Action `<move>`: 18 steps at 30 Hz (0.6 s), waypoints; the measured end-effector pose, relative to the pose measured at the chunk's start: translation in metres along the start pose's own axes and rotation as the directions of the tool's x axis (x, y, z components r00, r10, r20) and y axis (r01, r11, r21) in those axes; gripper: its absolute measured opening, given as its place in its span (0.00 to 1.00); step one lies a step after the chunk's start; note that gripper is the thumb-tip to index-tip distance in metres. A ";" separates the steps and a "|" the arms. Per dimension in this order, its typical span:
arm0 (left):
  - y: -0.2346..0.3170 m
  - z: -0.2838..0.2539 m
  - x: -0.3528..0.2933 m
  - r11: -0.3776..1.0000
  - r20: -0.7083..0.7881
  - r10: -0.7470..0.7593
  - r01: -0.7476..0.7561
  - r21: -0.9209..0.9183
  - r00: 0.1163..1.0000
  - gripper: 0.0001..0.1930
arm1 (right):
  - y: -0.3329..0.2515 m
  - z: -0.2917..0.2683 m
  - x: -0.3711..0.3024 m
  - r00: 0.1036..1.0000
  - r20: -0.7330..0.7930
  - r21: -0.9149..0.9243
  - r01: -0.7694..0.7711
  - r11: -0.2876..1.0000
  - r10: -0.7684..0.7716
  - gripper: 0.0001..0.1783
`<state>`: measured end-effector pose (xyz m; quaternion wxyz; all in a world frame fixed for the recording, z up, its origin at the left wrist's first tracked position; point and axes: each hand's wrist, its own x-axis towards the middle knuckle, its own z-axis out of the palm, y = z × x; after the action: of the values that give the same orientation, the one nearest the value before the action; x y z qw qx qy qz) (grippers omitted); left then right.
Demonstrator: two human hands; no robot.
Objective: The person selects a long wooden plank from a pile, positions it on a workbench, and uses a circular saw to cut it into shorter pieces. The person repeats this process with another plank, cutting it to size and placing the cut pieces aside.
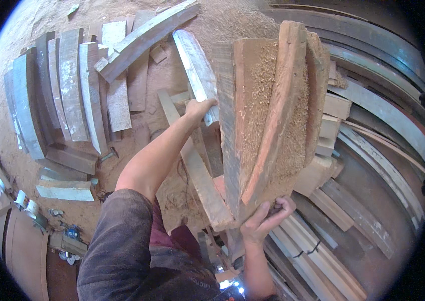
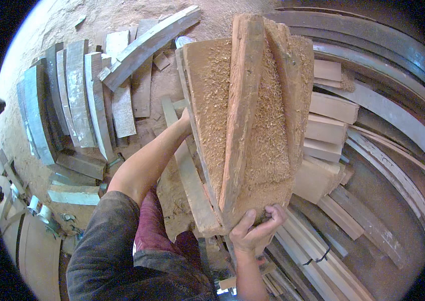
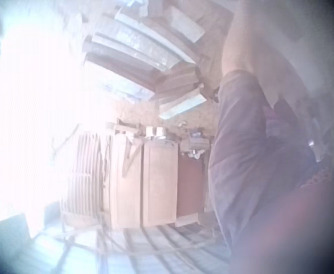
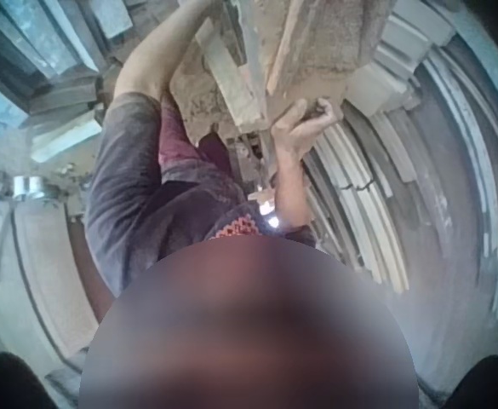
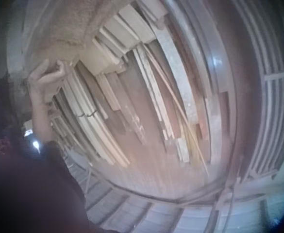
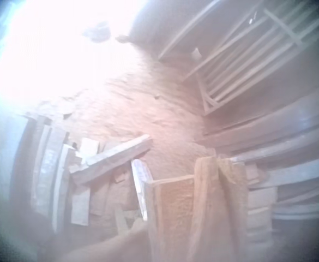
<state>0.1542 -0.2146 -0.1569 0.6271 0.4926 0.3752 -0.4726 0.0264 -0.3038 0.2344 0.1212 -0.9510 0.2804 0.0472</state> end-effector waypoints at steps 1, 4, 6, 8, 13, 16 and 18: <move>0.001 -0.004 -0.003 0.999 -0.012 0.019 -0.020 -0.046 1.000 0.39 | -0.002 -0.002 0.000 1.000 0.022 -0.016 -0.015 1.000 0.016 0.19; 0.020 -0.029 -0.021 0.986 -0.062 0.023 -0.033 -0.165 0.998 0.37 | -0.012 -0.006 0.002 0.998 0.051 -0.081 -0.031 0.996 0.035 0.17; 0.047 -0.062 -0.038 0.995 -0.089 0.022 -0.031 -0.096 0.996 0.29 | -0.018 -0.009 0.004 0.998 0.053 -0.121 -0.031 0.992 0.038 0.17; 0.073 -0.095 -0.059 0.999 -0.120 0.047 -0.045 0.014 0.992 0.30 | -0.021 -0.011 0.005 0.999 0.039 -0.173 -0.007 0.985 0.014 0.19; 0.081 -0.149 -0.150 0.899 -0.083 0.091 -0.046 0.435 0.992 0.34 | -0.020 -0.011 0.006 0.998 -0.018 -0.155 0.059 0.986 -0.063 0.21; 0.057 -0.166 -0.225 0.895 -0.051 0.185 -0.146 0.422 0.982 0.32 | -0.017 -0.001 0.008 0.981 -0.124 -0.024 0.149 0.989 -0.151 0.21; 0.041 -0.178 -0.276 0.911 -0.027 0.222 -0.197 0.361 0.975 0.31 | -0.011 0.007 0.011 0.961 -0.191 0.050 0.211 0.976 -0.198 0.21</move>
<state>0.1173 0.0227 0.0705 0.5615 0.6510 0.2493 -0.4458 0.0418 -0.2984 0.2278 0.1321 -0.9703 0.1922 -0.0641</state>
